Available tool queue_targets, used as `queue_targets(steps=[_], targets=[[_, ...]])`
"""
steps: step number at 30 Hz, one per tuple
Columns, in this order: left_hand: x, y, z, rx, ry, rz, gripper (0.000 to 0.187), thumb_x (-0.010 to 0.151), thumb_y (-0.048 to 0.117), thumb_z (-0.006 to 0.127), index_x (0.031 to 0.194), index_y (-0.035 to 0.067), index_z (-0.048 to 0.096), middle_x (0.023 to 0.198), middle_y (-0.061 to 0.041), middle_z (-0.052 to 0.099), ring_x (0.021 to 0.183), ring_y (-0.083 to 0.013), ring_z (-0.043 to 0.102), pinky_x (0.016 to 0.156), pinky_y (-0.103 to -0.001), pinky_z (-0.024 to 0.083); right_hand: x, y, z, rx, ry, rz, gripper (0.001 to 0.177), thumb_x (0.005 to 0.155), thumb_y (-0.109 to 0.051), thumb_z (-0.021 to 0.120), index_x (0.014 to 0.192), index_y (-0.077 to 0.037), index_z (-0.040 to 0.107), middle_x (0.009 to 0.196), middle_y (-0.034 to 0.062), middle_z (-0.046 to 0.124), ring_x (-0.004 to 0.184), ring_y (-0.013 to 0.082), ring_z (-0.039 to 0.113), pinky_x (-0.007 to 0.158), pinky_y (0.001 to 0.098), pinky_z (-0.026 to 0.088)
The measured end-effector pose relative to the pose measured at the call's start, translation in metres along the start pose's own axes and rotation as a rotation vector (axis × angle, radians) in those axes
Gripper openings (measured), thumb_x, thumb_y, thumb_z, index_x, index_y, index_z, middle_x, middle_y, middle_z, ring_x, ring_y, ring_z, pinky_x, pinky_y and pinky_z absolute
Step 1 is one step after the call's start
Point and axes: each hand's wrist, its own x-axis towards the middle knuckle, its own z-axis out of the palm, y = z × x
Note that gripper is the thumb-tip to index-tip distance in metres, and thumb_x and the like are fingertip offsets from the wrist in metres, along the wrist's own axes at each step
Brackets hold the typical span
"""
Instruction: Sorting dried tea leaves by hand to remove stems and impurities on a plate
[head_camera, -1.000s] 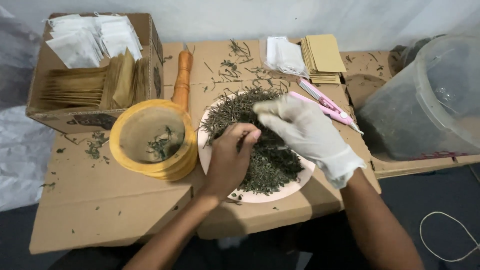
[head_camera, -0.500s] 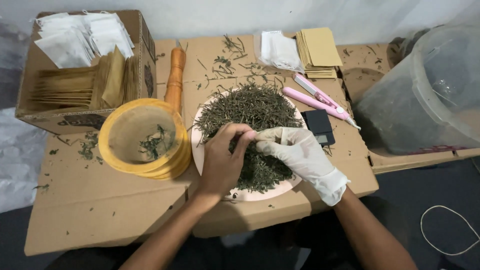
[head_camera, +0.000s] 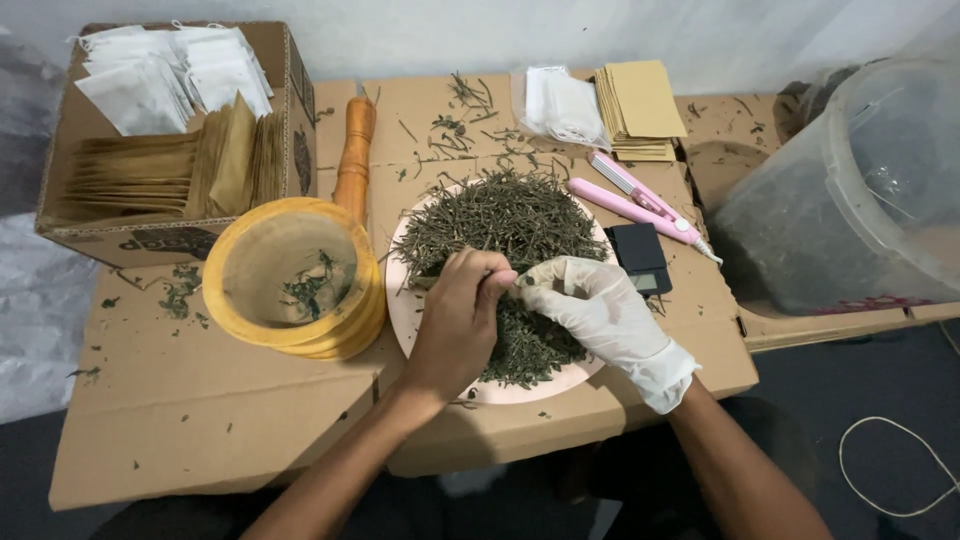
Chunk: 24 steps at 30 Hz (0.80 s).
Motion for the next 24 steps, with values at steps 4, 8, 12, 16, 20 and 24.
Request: queue_targets(steps=[4,8,12,16,20,24], targets=[[0.002,0.005,-0.004,0.005,-0.005,0.013,0.021,0.118,0.025,0.052,0.104,0.012,0.061,0.087,-0.005,0.062,0.086,-0.0286,0.066,0.083,-0.044,0.056,-0.004,-0.006,0.003,-0.037,0.0,-0.013,0.017,0.088,-0.012,0.09,0.105,-0.01,0.09,0.086,0.0078,0.081,0.083,0.0119,0.071,0.078,0.0329,0.06],[0.002,0.004,-0.005,0.012,-0.045,0.001,0.024,0.12,0.026,0.048,0.103,0.013,0.057,0.084,-0.004,0.052,0.083,-0.0271,0.059,0.08,-0.043,0.052,-0.008,-0.014,0.005,-0.086,0.068,-0.131,0.011,0.089,-0.012,0.088,0.1,-0.009,0.088,0.081,0.0089,0.079,0.077,0.0139,0.071,0.073,0.0334,0.059],[-0.005,-0.008,0.004,-0.009,-0.124,-0.027,0.03,0.121,0.03,0.041,0.101,0.013,0.055,0.084,-0.004,0.049,0.082,-0.0263,0.055,0.079,-0.045,0.048,-0.006,-0.017,0.005,-0.227,0.162,-0.244,0.01,0.092,-0.012,0.086,0.101,-0.015,0.089,0.079,0.0046,0.079,0.074,0.0126,0.075,0.07,0.0271,0.058],[0.002,0.013,-0.007,-0.02,-0.122,-0.023,0.029,0.121,0.029,0.042,0.101,0.013,0.056,0.084,-0.002,0.051,0.081,-0.024,0.056,0.08,-0.041,0.05,0.003,0.003,-0.004,-0.225,0.197,-0.185,0.014,0.091,-0.018,0.085,0.105,-0.015,0.09,0.091,0.0087,0.084,0.084,0.0205,0.08,0.077,0.0371,0.062],[0.008,0.013,-0.016,0.019,-0.079,-0.022,0.031,0.121,0.03,0.045,0.103,0.01,0.06,0.08,-0.005,0.048,0.076,-0.0253,0.055,0.075,-0.038,0.05,-0.001,-0.014,0.005,-0.148,0.269,-0.316,0.014,0.095,-0.012,0.085,0.108,-0.011,0.087,0.095,0.0093,0.083,0.092,0.0197,0.079,0.087,0.0396,0.061],[0.008,0.002,-0.016,-0.031,-0.175,-0.176,0.058,0.12,0.047,0.035,0.115,0.002,0.071,0.105,-0.024,0.07,0.106,-0.045,0.069,0.085,-0.049,0.056,-0.002,-0.062,0.027,-0.139,0.21,-0.548,0.013,0.102,-0.012,0.082,0.114,-0.014,0.085,0.106,0.0083,0.084,0.105,0.0242,0.081,0.093,0.0371,0.061]])
